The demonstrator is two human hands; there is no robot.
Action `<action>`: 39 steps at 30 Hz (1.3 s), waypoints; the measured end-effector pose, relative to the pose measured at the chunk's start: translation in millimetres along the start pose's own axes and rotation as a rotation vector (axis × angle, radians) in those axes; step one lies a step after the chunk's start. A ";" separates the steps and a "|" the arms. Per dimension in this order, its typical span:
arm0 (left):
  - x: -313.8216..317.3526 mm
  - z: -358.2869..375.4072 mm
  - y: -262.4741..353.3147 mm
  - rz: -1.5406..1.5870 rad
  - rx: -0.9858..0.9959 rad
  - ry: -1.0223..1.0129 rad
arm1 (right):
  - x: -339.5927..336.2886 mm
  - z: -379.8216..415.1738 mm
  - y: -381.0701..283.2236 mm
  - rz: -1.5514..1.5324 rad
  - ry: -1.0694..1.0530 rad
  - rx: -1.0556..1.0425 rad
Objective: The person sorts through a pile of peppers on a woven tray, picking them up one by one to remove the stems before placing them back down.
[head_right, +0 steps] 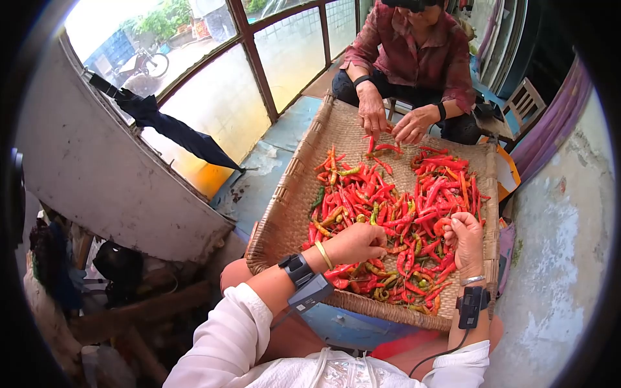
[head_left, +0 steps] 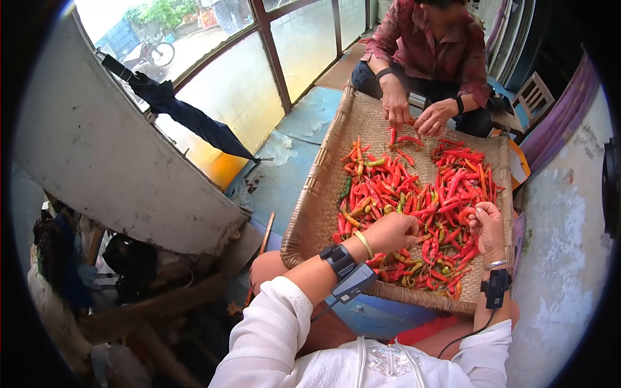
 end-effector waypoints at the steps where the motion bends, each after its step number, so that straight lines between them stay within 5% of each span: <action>1: -0.9 -0.3 1.6 0.016 -0.016 -0.017 | -18.8 -5.3 -5.4 -0.010 -0.058 -0.016; 2: -0.1 -0.7 -0.4 0.013 -0.013 -0.013 | -29.3 -13.4 -5.7 -0.009 -0.061 -0.022; 4: 0.0 -1.5 -1.9 0.029 0.048 0.036 | -39.6 -19.8 -12.1 0.338 0.409 -0.316; 5: 0.1 -1.8 -2.8 0.088 0.019 0.027 | -39.9 -14.3 -17.3 0.837 0.565 -0.546; 8: 0.3 -2.3 -0.1 0.329 -0.085 0.060 | 3.3 4.2 -17.3 0.967 0.300 -0.559; 10: 0.0 -2.2 5.8 0.440 -0.111 0.078 | 40.0 17.5 -7.8 0.838 -0.204 -0.286; 15: -3.4 -3.6 -1.6 0.799 -0.098 0.175 | 97.8 34.5 28.5 0.358 -0.625 0.130; 25: -7.2 -4.8 -8.5 0.986 -0.193 0.248 | 90.9 34.6 52.1 -0.113 -0.556 0.342; 35: 2.7 -5.0 -13.0 1.024 -0.167 0.100 | 85.6 30.4 44.9 -0.064 -0.477 0.376; 39: -2.7 -5.4 -21.3 0.866 -0.215 0.268 | 35.1 7.4 34.6 -0.103 -0.297 0.256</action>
Point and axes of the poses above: each hand's wrist, its own z-axis away from the middle knuckle, its own x-axis out of the palm, y = z × x, the point moved 2 cm from there along -z, towards the middle knuckle, and after that the axes turned 7 degrees about x, right-handed, at the moved point
